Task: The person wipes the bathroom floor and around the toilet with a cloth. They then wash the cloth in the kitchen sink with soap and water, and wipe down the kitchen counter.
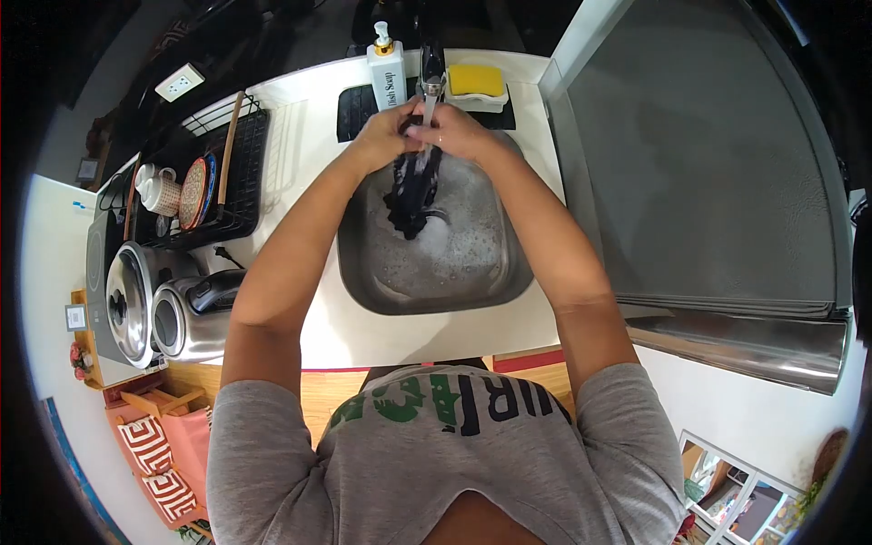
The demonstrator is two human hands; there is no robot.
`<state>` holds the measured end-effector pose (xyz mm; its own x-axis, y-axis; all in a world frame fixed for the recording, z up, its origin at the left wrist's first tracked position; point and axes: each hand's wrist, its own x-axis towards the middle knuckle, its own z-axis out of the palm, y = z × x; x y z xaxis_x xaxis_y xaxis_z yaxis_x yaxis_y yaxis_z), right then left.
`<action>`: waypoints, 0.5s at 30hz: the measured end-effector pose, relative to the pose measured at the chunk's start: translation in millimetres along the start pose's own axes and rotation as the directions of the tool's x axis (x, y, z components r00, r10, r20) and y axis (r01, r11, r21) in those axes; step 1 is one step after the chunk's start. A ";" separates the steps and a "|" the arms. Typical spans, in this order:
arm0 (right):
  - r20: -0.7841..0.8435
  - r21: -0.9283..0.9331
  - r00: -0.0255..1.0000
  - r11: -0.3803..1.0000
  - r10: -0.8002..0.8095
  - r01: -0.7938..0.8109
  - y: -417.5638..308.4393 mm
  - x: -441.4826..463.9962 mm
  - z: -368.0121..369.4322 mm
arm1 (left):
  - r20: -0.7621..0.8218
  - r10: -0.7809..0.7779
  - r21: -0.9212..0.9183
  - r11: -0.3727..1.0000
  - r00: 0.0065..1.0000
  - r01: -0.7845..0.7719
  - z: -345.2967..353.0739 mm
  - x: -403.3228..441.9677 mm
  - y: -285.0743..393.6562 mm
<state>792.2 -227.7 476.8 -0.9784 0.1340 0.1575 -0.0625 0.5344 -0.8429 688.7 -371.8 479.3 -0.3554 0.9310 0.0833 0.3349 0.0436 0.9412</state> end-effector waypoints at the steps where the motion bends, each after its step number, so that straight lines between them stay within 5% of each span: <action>1: 0.051 0.135 0.992 0.984 0.114 -0.120 -10.7 -2.7 -8.2 | -0.084 -0.022 0.075 0.997 0.996 0.029 1.2 -3.2 18.7; 2: 0.050 0.136 0.992 0.984 0.114 -0.120 -13.1 -3.6 -6.5 | -0.083 -0.022 0.076 0.997 0.996 0.029 -1.5 -5.5 38.2; 4: -0.136 0.464 0.981 0.884 0.138 -0.060 -15.1 -2.7 -1.2 | -0.169 -0.081 0.272 0.954 0.982 0.125 -7.3 -5.9 63.0; 5: -0.143 0.619 0.984 0.785 0.109 0.003 -18.7 -6.2 1.7 | -0.226 0.055 0.336 0.941 0.973 0.025 -8.0 -5.3 65.8; 8: -0.084 0.576 0.973 0.807 0.215 -0.129 -27.3 -21.5 6.4 | -0.388 0.062 0.215 0.976 0.919 0.025 -15.0 -1.4 73.7; 10: -0.020 0.567 0.980 0.809 0.200 -0.154 4.4 -26.1 19.8 | -0.496 0.148 -0.016 0.984 0.856 -0.179 -16.8 -1.3 88.0; 13: 0.070 0.596 0.937 0.739 0.342 -0.314 25.9 -45.7 36.4 | -0.494 0.242 0.104 0.970 0.835 -0.220 -30.3 -15.4 137.3; 15: 0.094 0.507 0.791 0.655 0.605 -0.561 36.2 -57.3 44.0 | -0.522 0.255 0.006 0.955 0.814 -0.295 -37.0 -22.8 165.1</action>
<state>837.3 -252.7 414.7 -0.8302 0.3507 -0.4332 0.4075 -0.1485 -0.9011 719.8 -399.2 644.9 -0.6597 0.5794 0.4786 0.4305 -0.2307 0.8726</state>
